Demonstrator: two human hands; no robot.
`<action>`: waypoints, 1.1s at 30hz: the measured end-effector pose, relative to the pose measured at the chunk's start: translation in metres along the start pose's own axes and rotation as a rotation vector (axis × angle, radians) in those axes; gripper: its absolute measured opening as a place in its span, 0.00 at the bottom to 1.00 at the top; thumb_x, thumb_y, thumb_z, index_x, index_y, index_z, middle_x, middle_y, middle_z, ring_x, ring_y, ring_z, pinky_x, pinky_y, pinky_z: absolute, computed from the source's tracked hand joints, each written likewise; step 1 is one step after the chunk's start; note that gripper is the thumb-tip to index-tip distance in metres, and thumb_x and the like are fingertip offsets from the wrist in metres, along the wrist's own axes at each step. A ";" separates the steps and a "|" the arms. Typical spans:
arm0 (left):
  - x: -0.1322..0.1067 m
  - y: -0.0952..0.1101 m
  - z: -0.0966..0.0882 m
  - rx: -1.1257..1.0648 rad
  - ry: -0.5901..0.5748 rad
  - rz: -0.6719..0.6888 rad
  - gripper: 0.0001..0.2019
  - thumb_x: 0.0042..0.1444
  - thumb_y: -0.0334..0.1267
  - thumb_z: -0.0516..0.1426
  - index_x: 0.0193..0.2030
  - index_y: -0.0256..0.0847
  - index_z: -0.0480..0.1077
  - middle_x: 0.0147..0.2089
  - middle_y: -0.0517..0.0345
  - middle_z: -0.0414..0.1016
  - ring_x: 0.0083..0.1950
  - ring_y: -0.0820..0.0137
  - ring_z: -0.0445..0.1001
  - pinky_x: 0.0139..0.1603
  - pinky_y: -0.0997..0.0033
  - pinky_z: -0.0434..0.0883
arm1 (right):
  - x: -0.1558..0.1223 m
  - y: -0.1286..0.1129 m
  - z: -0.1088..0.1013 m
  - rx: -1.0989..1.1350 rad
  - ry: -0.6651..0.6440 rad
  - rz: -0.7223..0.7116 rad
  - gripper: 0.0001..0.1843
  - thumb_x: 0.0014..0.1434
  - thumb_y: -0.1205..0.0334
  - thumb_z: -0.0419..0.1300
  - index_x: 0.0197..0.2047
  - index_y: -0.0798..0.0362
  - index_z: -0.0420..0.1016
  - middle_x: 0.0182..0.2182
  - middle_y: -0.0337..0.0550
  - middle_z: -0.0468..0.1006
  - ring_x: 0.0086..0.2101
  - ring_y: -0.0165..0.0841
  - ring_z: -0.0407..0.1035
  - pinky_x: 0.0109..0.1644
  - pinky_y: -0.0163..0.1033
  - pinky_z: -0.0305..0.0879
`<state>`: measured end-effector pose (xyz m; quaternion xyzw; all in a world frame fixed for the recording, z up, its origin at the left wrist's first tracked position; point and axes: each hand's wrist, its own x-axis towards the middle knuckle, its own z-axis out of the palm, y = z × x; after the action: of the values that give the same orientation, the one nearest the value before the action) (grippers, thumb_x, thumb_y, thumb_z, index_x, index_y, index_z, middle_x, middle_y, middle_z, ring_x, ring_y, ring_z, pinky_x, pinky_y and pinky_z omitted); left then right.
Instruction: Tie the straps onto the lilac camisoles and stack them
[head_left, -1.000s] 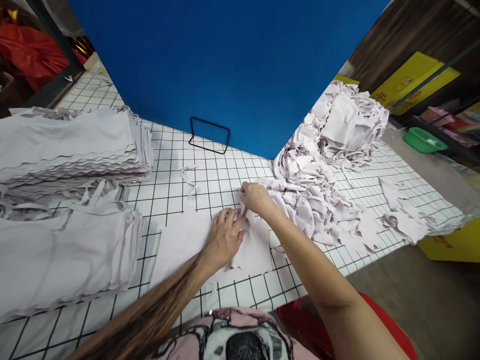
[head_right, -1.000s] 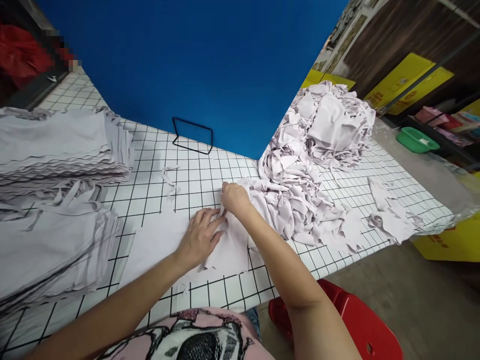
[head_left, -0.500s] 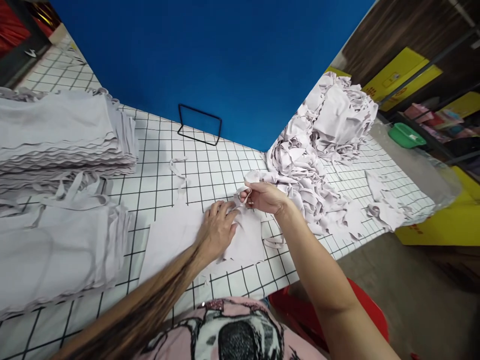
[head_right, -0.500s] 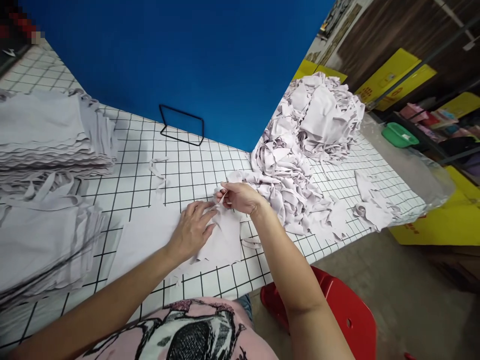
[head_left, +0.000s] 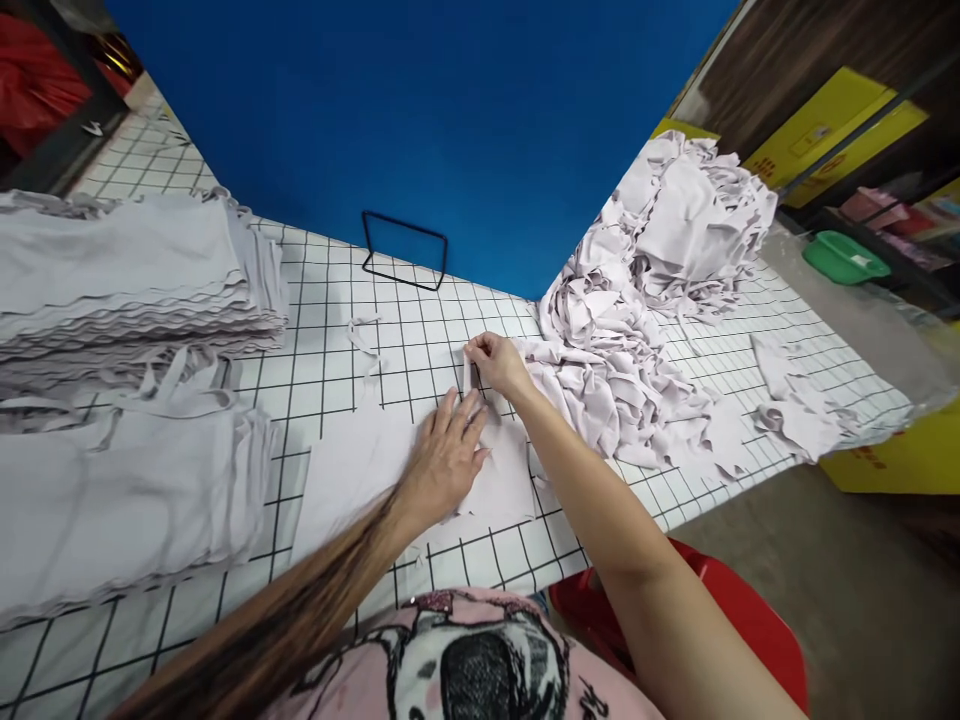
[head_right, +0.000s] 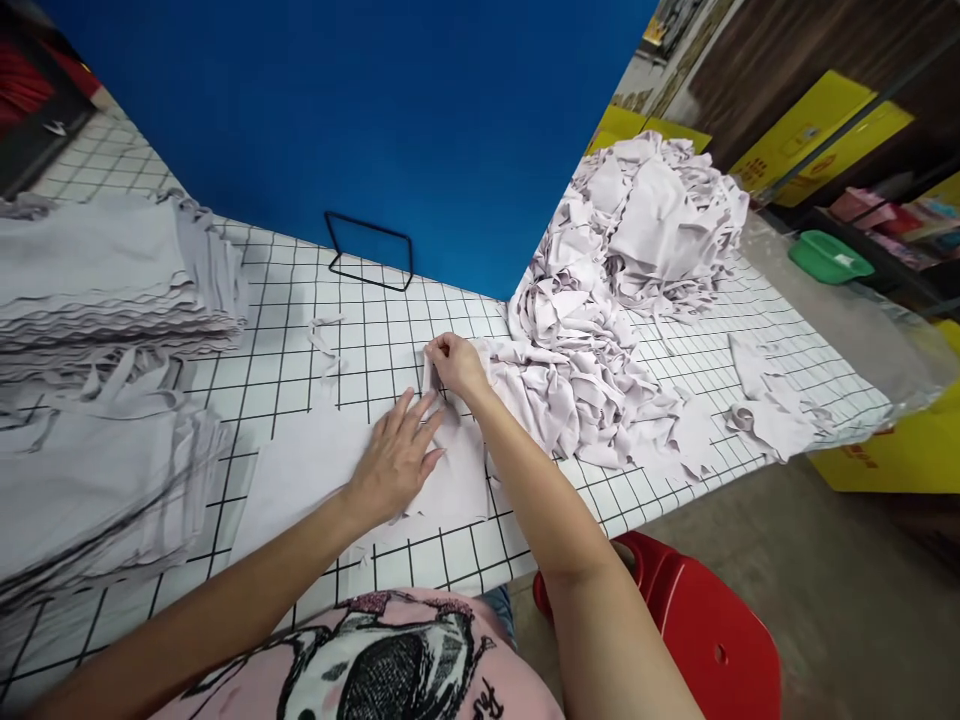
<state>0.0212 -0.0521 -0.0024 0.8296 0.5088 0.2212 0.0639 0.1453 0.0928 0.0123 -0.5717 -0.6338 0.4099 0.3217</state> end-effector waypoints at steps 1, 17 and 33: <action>0.000 0.001 0.001 0.001 -0.023 0.005 0.23 0.66 0.41 0.51 0.67 0.38 0.61 0.72 0.45 0.55 0.74 0.49 0.46 0.66 0.45 0.60 | 0.001 0.003 0.002 -0.107 0.028 -0.052 0.06 0.58 0.60 0.57 0.31 0.52 0.69 0.28 0.38 0.73 0.31 0.31 0.65 0.39 0.37 0.60; -0.046 -0.072 -0.055 0.034 -0.006 -0.133 0.18 0.66 0.33 0.48 0.61 0.33 0.64 0.65 0.44 0.64 0.71 0.53 0.56 0.69 0.50 0.61 | 0.003 -0.083 0.106 -0.413 -0.271 -0.065 0.09 0.57 0.56 0.62 0.33 0.53 0.71 0.34 0.45 0.77 0.36 0.36 0.69 0.39 0.39 0.62; -0.048 -0.081 -0.034 0.008 0.028 -0.145 0.19 0.62 0.35 0.51 0.60 0.38 0.65 0.65 0.46 0.66 0.70 0.49 0.56 0.66 0.44 0.62 | -0.077 -0.098 0.037 -0.193 -0.677 -0.086 0.24 0.66 0.42 0.50 0.30 0.53 0.70 0.26 0.40 0.71 0.29 0.30 0.65 0.34 0.37 0.59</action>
<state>-0.0779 -0.0592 -0.0132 0.7875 0.5694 0.2255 0.0694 0.0782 0.0101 0.0870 -0.4040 -0.7639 0.5003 0.0547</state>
